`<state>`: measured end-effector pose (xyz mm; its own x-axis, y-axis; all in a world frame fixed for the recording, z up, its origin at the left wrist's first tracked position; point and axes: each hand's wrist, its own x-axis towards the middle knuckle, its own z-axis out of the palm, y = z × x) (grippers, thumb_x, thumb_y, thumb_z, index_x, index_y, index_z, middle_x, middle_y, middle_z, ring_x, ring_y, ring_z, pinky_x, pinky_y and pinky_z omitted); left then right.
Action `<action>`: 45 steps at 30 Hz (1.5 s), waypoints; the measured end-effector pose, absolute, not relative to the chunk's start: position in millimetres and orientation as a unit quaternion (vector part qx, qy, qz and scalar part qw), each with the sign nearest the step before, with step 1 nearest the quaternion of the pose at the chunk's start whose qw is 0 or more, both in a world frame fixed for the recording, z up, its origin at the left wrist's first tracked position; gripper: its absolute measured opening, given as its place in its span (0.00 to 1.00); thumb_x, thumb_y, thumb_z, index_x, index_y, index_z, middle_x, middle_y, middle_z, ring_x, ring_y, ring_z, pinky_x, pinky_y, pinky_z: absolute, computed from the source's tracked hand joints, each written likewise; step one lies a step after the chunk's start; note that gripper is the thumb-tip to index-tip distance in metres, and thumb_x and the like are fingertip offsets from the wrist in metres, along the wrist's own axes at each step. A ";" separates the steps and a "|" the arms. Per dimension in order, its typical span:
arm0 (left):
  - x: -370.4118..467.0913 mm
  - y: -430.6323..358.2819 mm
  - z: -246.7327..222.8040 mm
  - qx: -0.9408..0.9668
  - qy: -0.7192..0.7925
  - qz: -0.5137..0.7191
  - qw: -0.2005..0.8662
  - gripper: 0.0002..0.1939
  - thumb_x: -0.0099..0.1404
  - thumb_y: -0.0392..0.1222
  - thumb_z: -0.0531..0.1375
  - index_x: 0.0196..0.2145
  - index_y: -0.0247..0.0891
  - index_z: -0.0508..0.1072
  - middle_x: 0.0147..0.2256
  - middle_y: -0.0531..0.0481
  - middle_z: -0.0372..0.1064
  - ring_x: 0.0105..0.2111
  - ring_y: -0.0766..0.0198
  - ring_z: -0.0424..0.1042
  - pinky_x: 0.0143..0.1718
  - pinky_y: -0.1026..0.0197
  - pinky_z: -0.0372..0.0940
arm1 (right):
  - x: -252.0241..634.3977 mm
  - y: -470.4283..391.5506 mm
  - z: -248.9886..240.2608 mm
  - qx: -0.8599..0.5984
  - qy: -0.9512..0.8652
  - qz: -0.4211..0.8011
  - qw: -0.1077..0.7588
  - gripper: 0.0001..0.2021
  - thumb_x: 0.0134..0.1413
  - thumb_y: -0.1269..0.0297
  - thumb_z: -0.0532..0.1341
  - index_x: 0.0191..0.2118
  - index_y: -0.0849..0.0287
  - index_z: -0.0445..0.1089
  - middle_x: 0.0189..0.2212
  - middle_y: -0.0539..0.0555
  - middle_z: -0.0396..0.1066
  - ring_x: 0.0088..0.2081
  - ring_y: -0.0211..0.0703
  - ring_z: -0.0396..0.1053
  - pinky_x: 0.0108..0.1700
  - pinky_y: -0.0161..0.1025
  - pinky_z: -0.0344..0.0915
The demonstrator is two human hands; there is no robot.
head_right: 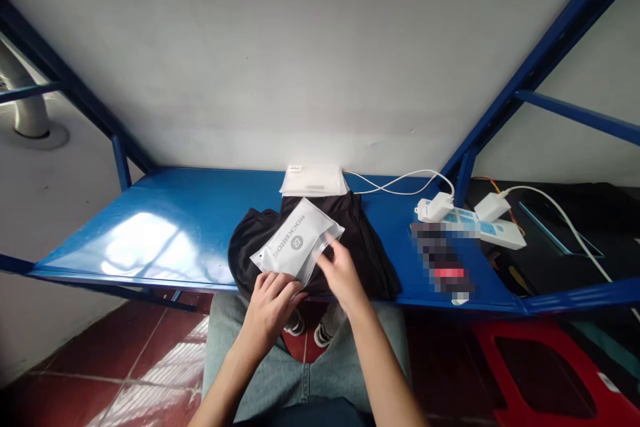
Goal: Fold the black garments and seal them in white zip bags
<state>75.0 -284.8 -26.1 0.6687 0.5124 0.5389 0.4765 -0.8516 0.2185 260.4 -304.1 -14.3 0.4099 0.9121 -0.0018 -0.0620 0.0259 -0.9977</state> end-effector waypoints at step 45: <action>56.3 -278.3 -18.6 0.845 0.275 0.458 0.039 0.06 0.74 0.34 0.60 0.42 0.43 0.77 0.42 0.51 0.81 0.44 0.59 0.77 0.51 0.52 0.67 | 244.6 -356.2 -3.9 -0.559 -0.703 0.009 0.439 0.11 0.65 0.70 0.64 0.47 0.47 0.80 0.34 0.54 0.77 0.36 0.47 0.73 0.38 0.45 0.74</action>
